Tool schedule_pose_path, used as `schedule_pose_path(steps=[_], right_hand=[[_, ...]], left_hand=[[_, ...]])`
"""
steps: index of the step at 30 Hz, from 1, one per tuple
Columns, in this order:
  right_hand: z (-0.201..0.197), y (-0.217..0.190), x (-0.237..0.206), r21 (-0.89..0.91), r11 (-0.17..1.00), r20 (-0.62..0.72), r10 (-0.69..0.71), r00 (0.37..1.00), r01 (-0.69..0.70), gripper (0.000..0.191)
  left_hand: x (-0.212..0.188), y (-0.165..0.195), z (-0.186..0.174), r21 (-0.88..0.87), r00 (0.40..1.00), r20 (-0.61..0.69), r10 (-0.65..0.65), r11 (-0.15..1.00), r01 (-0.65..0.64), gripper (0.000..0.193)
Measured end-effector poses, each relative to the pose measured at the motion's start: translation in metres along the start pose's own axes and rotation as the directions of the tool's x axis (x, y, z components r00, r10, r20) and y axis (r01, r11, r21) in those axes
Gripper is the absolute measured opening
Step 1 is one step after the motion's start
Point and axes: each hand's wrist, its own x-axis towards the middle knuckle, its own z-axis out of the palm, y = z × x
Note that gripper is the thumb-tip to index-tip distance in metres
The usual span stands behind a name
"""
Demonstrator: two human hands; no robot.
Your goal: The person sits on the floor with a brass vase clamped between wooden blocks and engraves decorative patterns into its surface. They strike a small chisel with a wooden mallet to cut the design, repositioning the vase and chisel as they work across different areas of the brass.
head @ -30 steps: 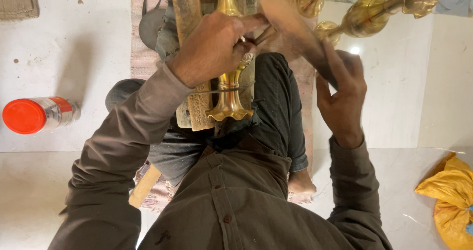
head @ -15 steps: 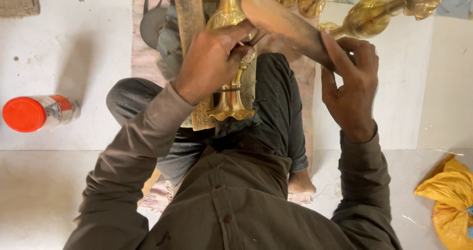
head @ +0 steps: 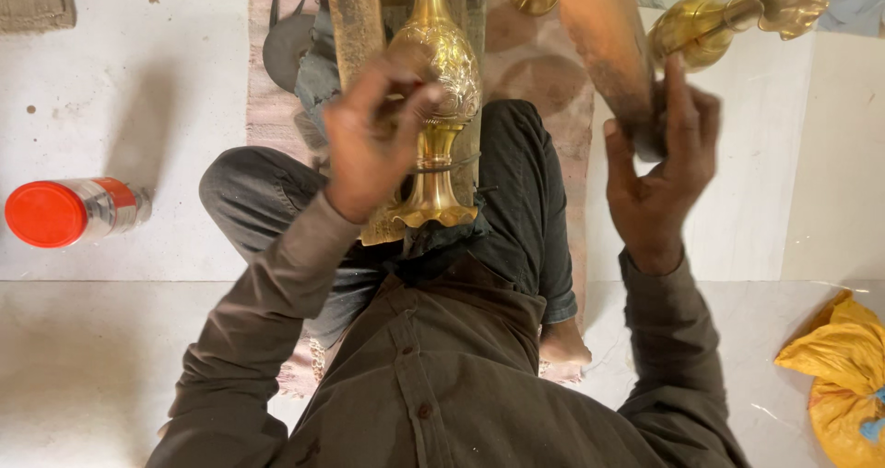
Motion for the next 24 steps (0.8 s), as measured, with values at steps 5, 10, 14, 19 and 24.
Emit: schedule_pose_path(steps=[5,10,14,19,24], right_hand=[[0.037,-0.012,-0.036,0.185,0.927,0.128,0.305,0.944,-0.325,0.047],[0.068,-0.047,-0.066,0.220,0.864,0.206,0.413,0.887,-0.453,0.065],[0.073,-0.059,-0.074,0.176,0.879,0.165,0.418,0.893,-0.444,0.064],[0.073,-0.057,-0.085,0.138,0.839,0.182,0.502,0.846,-0.527,0.066],[0.067,-0.049,-0.087,0.370,0.790,0.105,0.488,0.867,-0.489,0.065]], left_hand=[[0.036,-0.013,-0.021,-0.149,0.964,0.241,-0.110,0.978,0.148,0.028],[0.074,-0.009,-0.010,0.135,0.703,0.701,0.122,0.945,-0.298,0.042],[0.096,-0.002,0.001,0.248,0.482,0.875,-0.041,0.893,-0.375,0.033],[0.104,0.006,0.008,0.418,0.306,0.905,-0.297,0.757,-0.502,0.048],[0.106,0.007,0.014,0.292,0.313,0.937,-0.153,0.833,-0.470,0.041]])
